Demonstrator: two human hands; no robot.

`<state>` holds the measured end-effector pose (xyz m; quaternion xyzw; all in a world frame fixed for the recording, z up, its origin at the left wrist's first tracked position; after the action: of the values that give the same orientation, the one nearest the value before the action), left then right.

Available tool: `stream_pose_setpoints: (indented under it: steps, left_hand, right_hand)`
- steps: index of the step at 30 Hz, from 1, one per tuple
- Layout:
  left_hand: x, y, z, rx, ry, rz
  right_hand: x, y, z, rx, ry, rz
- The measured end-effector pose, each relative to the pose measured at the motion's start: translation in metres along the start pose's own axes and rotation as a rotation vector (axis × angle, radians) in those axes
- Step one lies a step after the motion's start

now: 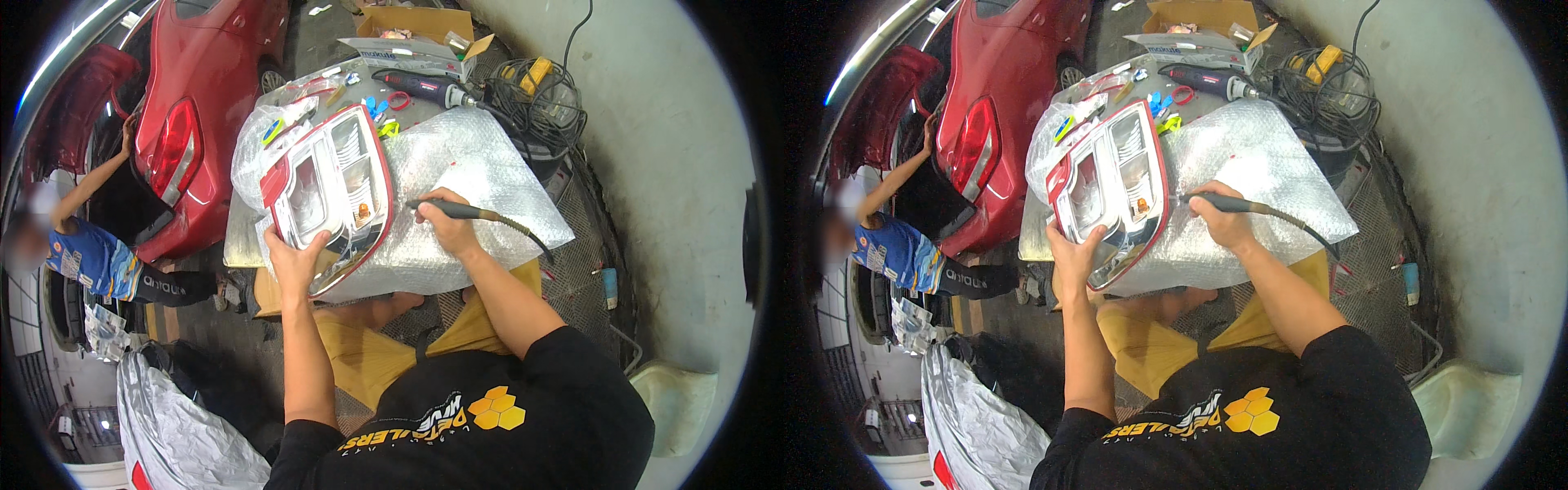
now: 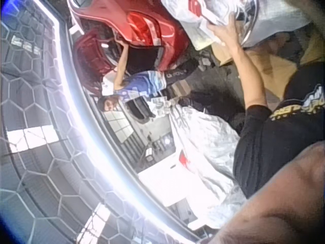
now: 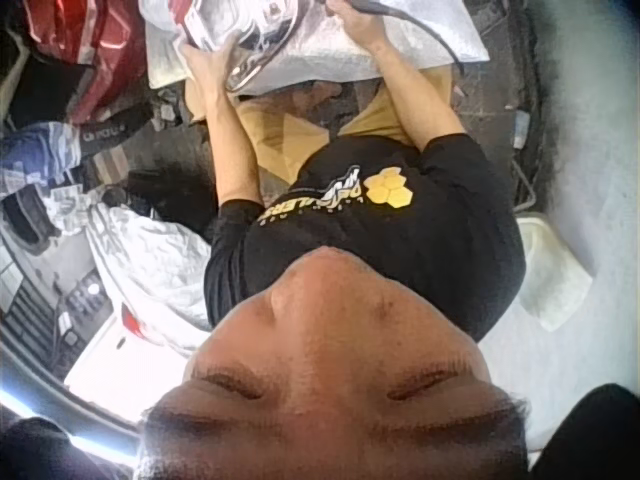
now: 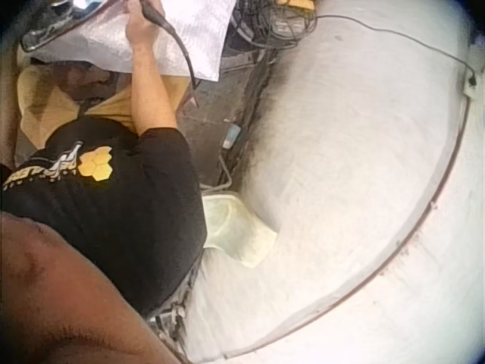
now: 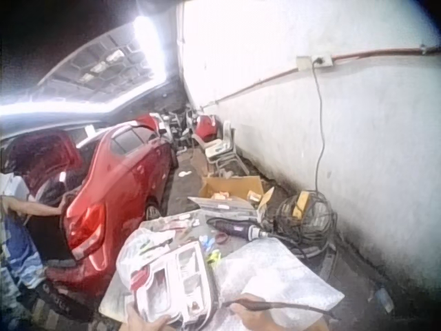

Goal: The person uses a soldering iron to work on the edges of a red car taillight assembly placed on a bubble-wrapped surface. They hold the taillight with one hand and apply the soldering iron with the other, moving along the perimeter of the assembly.

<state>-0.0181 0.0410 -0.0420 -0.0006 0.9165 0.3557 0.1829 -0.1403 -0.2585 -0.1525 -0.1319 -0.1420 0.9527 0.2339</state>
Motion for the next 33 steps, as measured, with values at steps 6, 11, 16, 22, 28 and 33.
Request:
stream_pose_setpoints:
  steps: [6, 11, 16, 22, 28, 33]
  left_hand:
    - [-0.005, -0.001, 0.063, 0.179, 0.105, 0.067]
    - [-0.001, 0.002, 0.060, 0.103, 0.042, -0.032]
    - [0.024, -0.012, -0.043, -0.262, -0.376, -0.030]
    - [0.070, -0.080, -0.095, -0.418, -0.444, 0.197]
    - [0.075, -0.098, -0.095, -0.441, -0.406, 0.199]
    - [0.087, -0.073, -0.095, -0.260, -0.468, 0.220]
  right_hand:
    - [-0.007, 0.011, -0.011, -0.303, -0.101, -0.160]
    - [-0.003, 0.007, -0.010, -0.295, -0.117, -0.134]
    - [-0.001, 0.010, -0.010, -0.270, -0.117, -0.118]
    - [0.000, 0.005, -0.004, -0.272, -0.118, -0.152]
    - [-0.002, 0.005, -0.007, -0.292, -0.119, -0.137]
    - [0.000, 0.007, -0.008, -0.235, -0.112, -0.131]
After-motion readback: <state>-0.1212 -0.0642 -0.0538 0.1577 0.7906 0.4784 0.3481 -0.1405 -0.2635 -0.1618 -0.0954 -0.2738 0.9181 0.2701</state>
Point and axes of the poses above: each hand's wrist, its own x-axis away from the middle knuckle, its own y-axis out of the back of the hand, z = x × y, the point moved 5 cm from there along -x, towards the middle knuckle, and after that the axes turned 1 degree about x, right-handed, at the moved point
